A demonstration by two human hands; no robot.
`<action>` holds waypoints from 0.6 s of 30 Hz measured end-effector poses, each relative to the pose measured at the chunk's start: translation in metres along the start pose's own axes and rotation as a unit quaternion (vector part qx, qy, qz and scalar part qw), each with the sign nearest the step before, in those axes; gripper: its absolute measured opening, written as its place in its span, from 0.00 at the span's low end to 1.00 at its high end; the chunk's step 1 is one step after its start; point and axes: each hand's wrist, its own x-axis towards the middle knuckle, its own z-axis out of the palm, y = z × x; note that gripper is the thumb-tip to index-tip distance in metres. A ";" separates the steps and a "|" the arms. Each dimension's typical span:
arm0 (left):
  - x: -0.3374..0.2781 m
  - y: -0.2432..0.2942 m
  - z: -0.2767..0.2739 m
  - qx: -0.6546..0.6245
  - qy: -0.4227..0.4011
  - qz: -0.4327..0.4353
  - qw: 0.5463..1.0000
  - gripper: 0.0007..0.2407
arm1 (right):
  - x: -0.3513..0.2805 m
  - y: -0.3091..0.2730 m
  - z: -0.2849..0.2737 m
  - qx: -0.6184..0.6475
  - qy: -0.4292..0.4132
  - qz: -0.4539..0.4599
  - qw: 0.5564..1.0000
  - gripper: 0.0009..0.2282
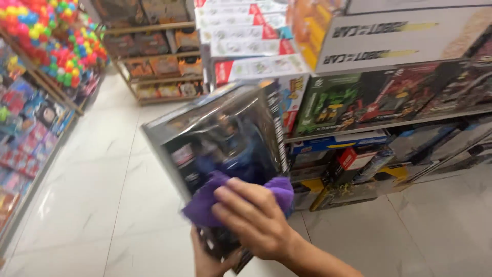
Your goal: Cleaning and dusting various toy boxes on the shelves of a toy store.
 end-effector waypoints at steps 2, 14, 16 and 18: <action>-0.025 -0.079 -0.086 0.044 0.005 -0.059 0.997 0.45 | -0.012 0.005 -0.008 0.003 0.113 0.207 0.972 0.11; 0.144 0.160 -0.066 -0.166 -0.004 -0.033 0.986 0.17 | -0.109 0.070 -0.040 0.234 0.117 0.587 0.766 0.14; 0.194 0.192 -0.019 -0.155 -0.040 -0.029 0.987 0.18 | -0.116 0.079 -0.038 0.249 0.117 0.593 0.757 0.13; 0.244 0.224 0.029 -0.138 -0.117 -0.025 0.983 0.20 | -0.119 0.087 -0.034 0.260 0.116 0.598 0.749 0.13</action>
